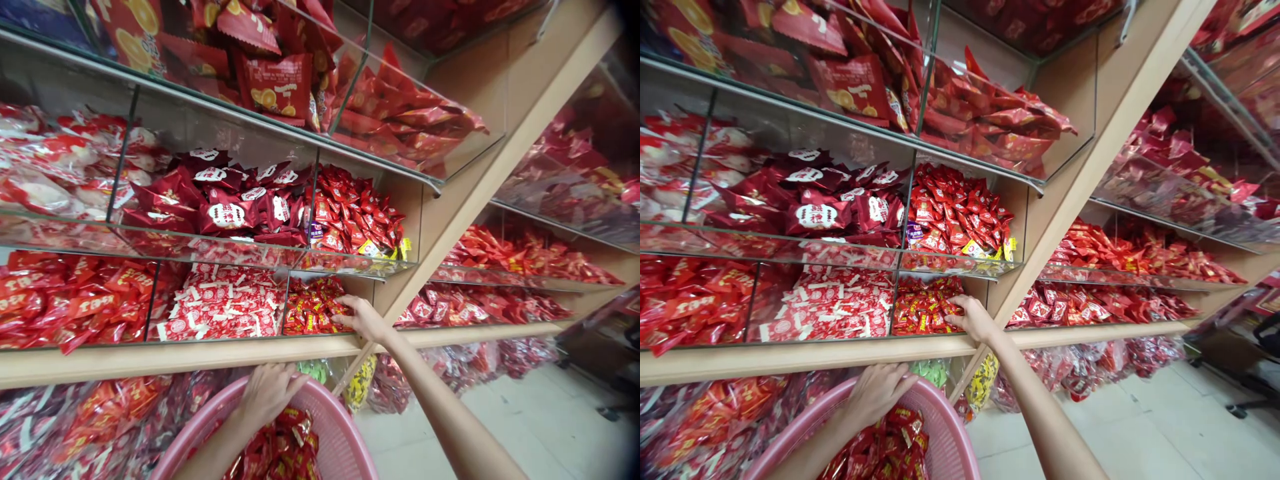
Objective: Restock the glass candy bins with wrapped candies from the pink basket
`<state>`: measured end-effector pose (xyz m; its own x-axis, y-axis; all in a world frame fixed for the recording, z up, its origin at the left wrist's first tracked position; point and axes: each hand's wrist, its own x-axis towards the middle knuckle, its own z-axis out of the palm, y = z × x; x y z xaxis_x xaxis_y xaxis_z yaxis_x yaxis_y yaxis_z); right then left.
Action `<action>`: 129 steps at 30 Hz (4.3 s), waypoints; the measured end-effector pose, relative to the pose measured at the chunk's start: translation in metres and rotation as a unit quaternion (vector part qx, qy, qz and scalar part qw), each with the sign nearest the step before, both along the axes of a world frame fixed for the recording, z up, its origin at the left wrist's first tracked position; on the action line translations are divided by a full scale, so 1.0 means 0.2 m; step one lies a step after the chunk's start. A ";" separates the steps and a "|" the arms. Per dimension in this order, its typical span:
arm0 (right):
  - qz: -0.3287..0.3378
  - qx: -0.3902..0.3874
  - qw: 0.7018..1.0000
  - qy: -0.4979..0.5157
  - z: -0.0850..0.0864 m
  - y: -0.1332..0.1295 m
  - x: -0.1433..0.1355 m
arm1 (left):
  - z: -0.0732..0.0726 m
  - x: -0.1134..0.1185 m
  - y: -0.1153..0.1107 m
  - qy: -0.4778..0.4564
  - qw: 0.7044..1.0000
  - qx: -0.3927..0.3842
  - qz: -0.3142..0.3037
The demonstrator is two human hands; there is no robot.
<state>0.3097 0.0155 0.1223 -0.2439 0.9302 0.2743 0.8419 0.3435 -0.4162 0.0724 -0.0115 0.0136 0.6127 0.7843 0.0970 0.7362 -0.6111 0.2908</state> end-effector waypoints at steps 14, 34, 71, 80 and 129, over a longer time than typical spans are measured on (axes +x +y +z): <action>-0.092 -0.035 0.983 0.155 0.01 0.05 0.07 | -0.08 0.00 0.03 -0.015 1.000 0.006 0.009; 0.009 -0.048 0.982 -0.181 0.04 0.03 -0.04 | -0.08 -0.01 0.03 0.011 1.000 0.012 0.016; 0.021 -0.067 0.974 -0.216 -0.57 -0.49 -0.53 | 0.02 -0.05 0.05 -0.053 0.991 -0.117 -0.049; -0.009 -0.045 0.983 -0.179 -0.65 -0.47 -0.54 | -0.01 -0.05 0.06 -0.059 0.991 -0.108 -0.055; -0.023 -0.032 0.973 -0.225 -0.80 -0.57 -0.69 | -0.03 -0.06 0.07 -0.067 0.987 -0.134 -0.057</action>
